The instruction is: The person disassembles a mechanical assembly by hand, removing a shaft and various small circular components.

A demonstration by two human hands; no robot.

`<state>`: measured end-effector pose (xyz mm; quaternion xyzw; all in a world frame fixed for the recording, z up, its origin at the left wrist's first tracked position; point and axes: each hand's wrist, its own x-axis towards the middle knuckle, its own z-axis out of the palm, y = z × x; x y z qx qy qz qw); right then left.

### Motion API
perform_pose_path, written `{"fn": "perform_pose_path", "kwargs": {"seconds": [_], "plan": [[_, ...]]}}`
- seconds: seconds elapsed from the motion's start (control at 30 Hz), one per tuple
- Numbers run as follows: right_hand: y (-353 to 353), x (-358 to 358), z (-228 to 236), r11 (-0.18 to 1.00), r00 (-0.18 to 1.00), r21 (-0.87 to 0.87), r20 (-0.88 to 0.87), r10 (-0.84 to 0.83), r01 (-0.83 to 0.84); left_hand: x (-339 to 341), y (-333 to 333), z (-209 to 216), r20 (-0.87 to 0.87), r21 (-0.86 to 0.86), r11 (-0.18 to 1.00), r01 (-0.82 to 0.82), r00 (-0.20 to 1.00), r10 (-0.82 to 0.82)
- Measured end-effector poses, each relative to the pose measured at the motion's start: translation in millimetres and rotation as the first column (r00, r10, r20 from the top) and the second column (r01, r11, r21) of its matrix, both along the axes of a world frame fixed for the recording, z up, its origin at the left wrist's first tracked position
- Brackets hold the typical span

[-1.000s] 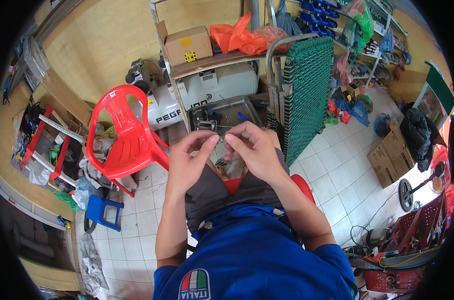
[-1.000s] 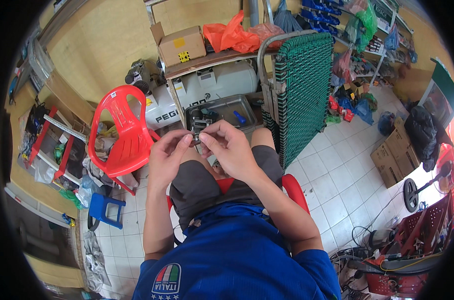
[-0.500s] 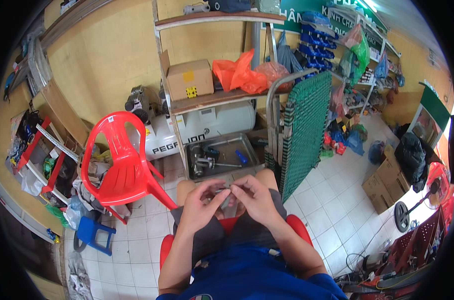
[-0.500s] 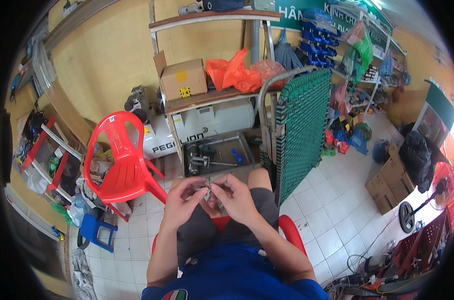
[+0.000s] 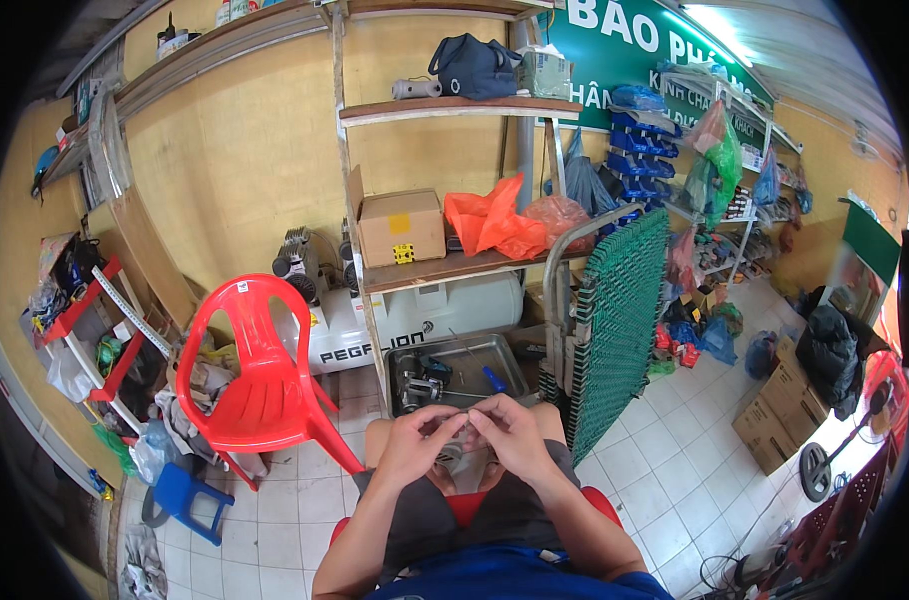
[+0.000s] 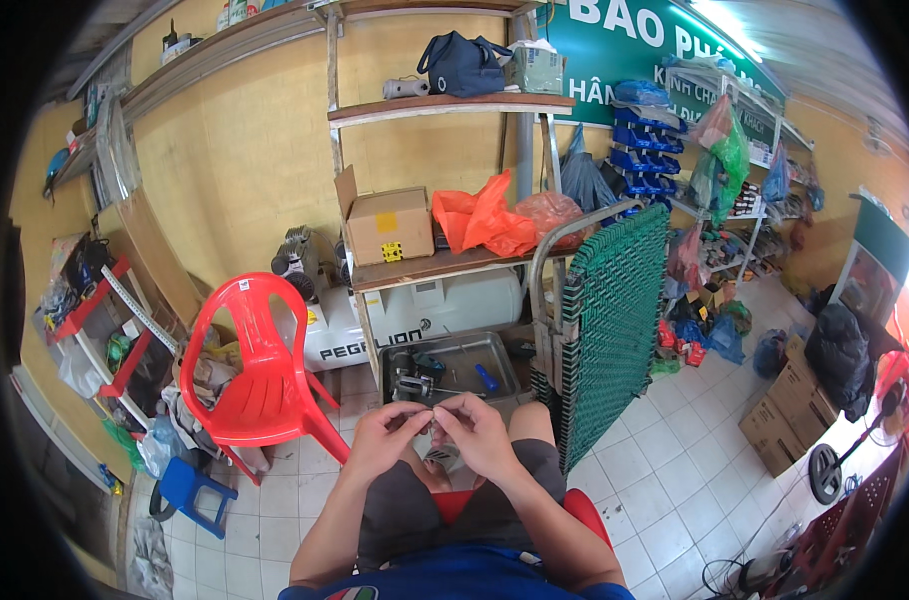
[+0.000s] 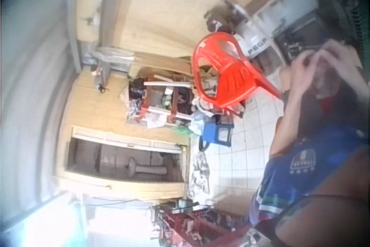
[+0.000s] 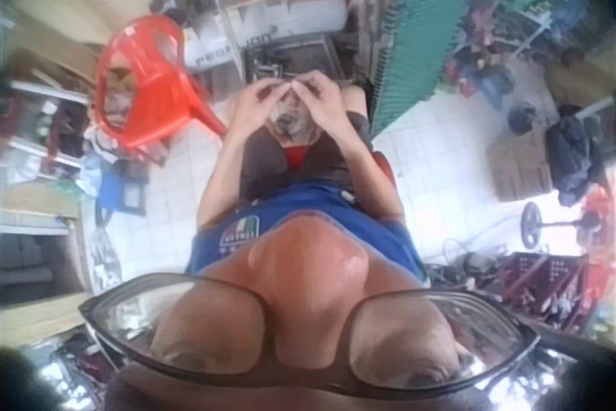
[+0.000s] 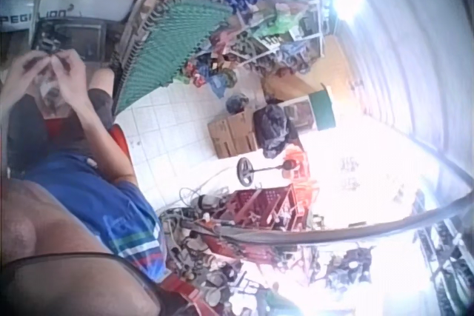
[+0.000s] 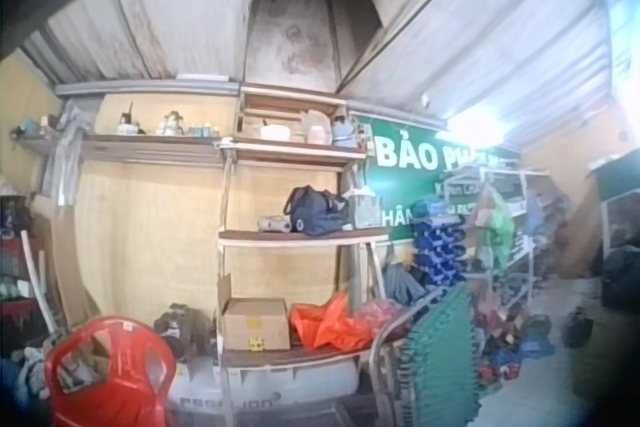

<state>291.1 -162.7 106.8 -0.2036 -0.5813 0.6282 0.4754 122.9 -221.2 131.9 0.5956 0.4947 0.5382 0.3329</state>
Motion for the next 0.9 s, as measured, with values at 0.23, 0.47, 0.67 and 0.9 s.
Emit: {"fn": "perform_pose_path", "kwargs": {"seconds": [0.23, 0.47, 0.67, 0.9], "plan": [[-28, 16, 11, 0.99, 1.0, 0.135, -0.015, -0.024, 0.026, 13, -33, 19, -0.074, 0.154, 0.987, 0.04, 0.997, -0.029], [-62, 19, 32, 0.985, 0.999, 0.173, -0.041, 0.024, -0.017, 23, -72, 34, 0.106, 0.114, 0.987, -0.116, 0.989, 0.104], [-67, 18, 27, 0.984, 0.999, 0.178, -0.043, 0.025, -0.017, 22, -72, 28, -0.001, 0.142, 0.989, -0.051, 0.999, 0.051], [-68, 19, 30, 0.984, 0.998, 0.177, -0.055, 0.011, -0.001, 29, -71, 34, 0.094, 0.27, 0.957, -0.108, 0.992, 0.085]]}}
